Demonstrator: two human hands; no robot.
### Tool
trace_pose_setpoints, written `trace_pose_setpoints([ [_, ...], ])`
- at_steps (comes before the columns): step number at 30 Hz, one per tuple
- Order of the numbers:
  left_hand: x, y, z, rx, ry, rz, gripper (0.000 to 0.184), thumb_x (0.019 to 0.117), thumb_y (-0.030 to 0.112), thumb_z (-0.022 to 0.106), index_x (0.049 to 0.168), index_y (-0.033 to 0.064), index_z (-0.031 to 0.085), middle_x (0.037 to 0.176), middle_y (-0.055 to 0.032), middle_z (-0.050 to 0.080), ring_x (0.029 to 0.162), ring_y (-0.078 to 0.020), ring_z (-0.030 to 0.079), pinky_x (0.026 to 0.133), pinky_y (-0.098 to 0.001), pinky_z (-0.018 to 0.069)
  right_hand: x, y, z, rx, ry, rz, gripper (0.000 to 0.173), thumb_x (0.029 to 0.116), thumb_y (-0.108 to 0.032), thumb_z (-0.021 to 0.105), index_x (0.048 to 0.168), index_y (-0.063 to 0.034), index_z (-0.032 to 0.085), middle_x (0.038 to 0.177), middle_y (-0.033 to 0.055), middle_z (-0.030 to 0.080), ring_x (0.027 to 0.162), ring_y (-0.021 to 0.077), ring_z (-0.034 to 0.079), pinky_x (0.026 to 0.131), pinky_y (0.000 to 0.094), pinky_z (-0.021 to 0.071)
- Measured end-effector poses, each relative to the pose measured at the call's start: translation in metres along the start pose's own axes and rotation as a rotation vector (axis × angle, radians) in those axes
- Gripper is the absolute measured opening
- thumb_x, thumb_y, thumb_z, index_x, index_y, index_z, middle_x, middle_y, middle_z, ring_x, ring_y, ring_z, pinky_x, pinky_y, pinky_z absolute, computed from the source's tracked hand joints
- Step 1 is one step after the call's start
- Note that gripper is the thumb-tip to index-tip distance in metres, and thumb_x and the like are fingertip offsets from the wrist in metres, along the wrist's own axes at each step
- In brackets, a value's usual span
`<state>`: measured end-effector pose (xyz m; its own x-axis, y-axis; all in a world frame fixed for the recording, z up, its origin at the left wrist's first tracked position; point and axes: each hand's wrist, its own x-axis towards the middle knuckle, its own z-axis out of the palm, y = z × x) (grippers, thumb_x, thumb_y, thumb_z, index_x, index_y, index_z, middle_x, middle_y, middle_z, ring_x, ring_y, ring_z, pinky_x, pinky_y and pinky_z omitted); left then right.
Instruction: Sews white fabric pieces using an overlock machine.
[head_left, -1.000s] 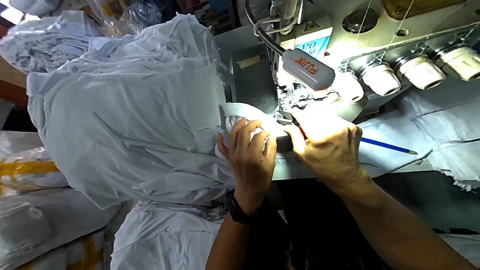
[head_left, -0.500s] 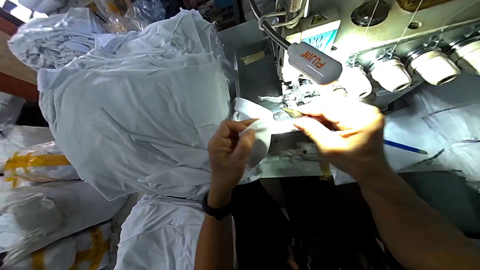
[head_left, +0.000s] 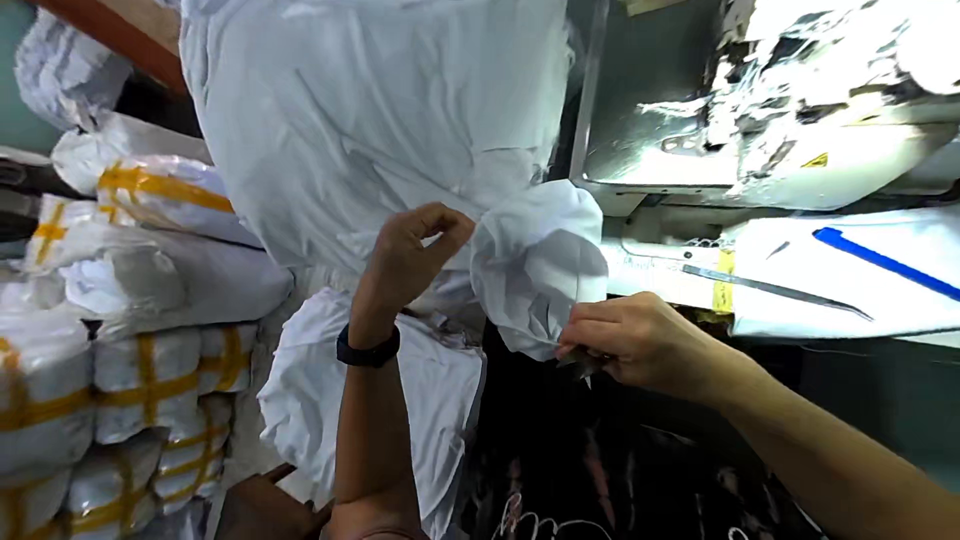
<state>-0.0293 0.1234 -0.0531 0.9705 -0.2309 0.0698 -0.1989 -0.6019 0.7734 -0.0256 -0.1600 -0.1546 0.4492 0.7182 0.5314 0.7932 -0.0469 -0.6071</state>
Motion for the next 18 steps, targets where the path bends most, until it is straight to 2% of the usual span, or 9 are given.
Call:
trace_pose_setpoints([
  [3, -0.021, -0.004, 0.015, -0.052, 0.126, 0.001, 0.004, 0.0967, 0.004, 0.064, 0.094, 0.0021, 0.065, 0.085, -0.0045, 0.068, 0.073, -0.0075, 0.065, 0.067, -0.0204, 0.0556, -0.003, -0.005, 0.009, 0.004, -0.002, 0.013, 0.014, 0.0907, -0.005, 0.059, 0.090, -0.0062, 0.073, 0.080, 0.0056, 0.068, 0.064, 0.0159, 0.064, 0.055, 0.0306, 0.0514],
  [4, -0.025, -0.005, 0.022, -0.046, 0.118, 0.004, 0.002, 0.0937, 0.003, 0.067, 0.092, 0.0021, 0.065, 0.084, -0.0054, 0.068, 0.072, -0.0097, 0.065, 0.065, -0.0226, 0.0560, -0.001, -0.007, 0.008, -0.005, -0.004, 0.018, 0.014, 0.0907, -0.005, 0.059, 0.091, -0.0057, 0.072, 0.081, 0.0056, 0.068, 0.063, 0.0154, 0.063, 0.054, 0.0301, 0.0511],
  [7, -0.024, -0.013, 0.044, 0.172, 0.111, 0.008, 0.019, 0.0817, 0.005, 0.081, 0.096, 0.0037, 0.068, 0.095, -0.0092, 0.066, 0.085, -0.0190, 0.064, 0.073, -0.0336, 0.0550, 0.003, -0.011, 0.005, -0.049, -0.004, 0.024, 0.012, 0.0894, -0.007, 0.061, 0.093, -0.0049, 0.072, 0.084, 0.0060, 0.069, 0.063, 0.0152, 0.063, 0.053, 0.0298, 0.0507],
  [9, -0.017, -0.023, 0.061, 0.387, 0.132, 0.006, 0.029, 0.0762, 0.009, 0.087, 0.100, 0.0049, 0.072, 0.104, -0.0143, 0.067, 0.098, -0.0313, 0.065, 0.082, -0.0497, 0.0542, 0.004, -0.013, 0.006, -0.069, 0.013, 0.021, 0.012, 0.0896, -0.008, 0.061, 0.093, -0.0051, 0.072, 0.084, 0.0056, 0.068, 0.063, 0.0151, 0.063, 0.052, 0.0294, 0.0502],
  [11, -0.014, -0.031, 0.075, 0.453, 0.184, 0.072, 0.018, 0.0776, 0.006, 0.082, 0.093, 0.0058, 0.073, 0.107, -0.0157, 0.065, 0.102, -0.0355, 0.062, 0.083, -0.0564, 0.0488, 0.006, -0.016, 0.006, -0.104, 0.040, 0.016, 0.012, 0.0894, -0.008, 0.061, 0.093, -0.0051, 0.073, 0.085, 0.0061, 0.068, 0.063, 0.0159, 0.063, 0.051, 0.0299, 0.0490],
  [13, -0.009, -0.020, 0.075, 0.412, 0.256, 0.173, 0.009, 0.0823, 0.006, 0.075, 0.091, 0.0054, 0.072, 0.110, -0.0148, 0.064, 0.105, -0.0320, 0.061, 0.088, -0.0540, 0.0458, 0.013, -0.017, 0.002, -0.173, 0.108, -0.001, 0.014, 0.0903, -0.006, 0.060, 0.094, -0.0038, 0.073, 0.090, 0.0095, 0.070, 0.061, 0.0181, 0.062, 0.048, 0.0314, 0.0474],
  [15, -0.006, 0.001, 0.069, 0.308, 0.290, 0.274, 0.006, 0.0858, 0.007, 0.071, 0.091, 0.0035, 0.071, 0.109, -0.0131, 0.066, 0.105, -0.0255, 0.061, 0.094, -0.0474, 0.0455, 0.018, -0.017, -0.004, -0.240, 0.183, -0.019, 0.014, 0.0927, -0.005, 0.059, 0.094, -0.0028, 0.073, 0.094, 0.0125, 0.068, 0.058, 0.0173, 0.058, 0.046, 0.0302, 0.0432],
  [18, -0.007, 0.019, 0.062, 0.212, 0.276, 0.399, 0.003, 0.0885, 0.003, 0.071, 0.088, 0.0001, 0.072, 0.096, -0.0113, 0.070, 0.094, -0.0172, 0.066, 0.089, -0.0344, 0.0513, 0.026, -0.016, -0.009, -0.306, 0.296, -0.060, 0.014, 0.0950, -0.003, 0.058, 0.096, -0.0008, 0.073, 0.103, 0.0179, 0.064, 0.062, 0.0160, 0.052, 0.049, 0.0271, 0.0397],
])
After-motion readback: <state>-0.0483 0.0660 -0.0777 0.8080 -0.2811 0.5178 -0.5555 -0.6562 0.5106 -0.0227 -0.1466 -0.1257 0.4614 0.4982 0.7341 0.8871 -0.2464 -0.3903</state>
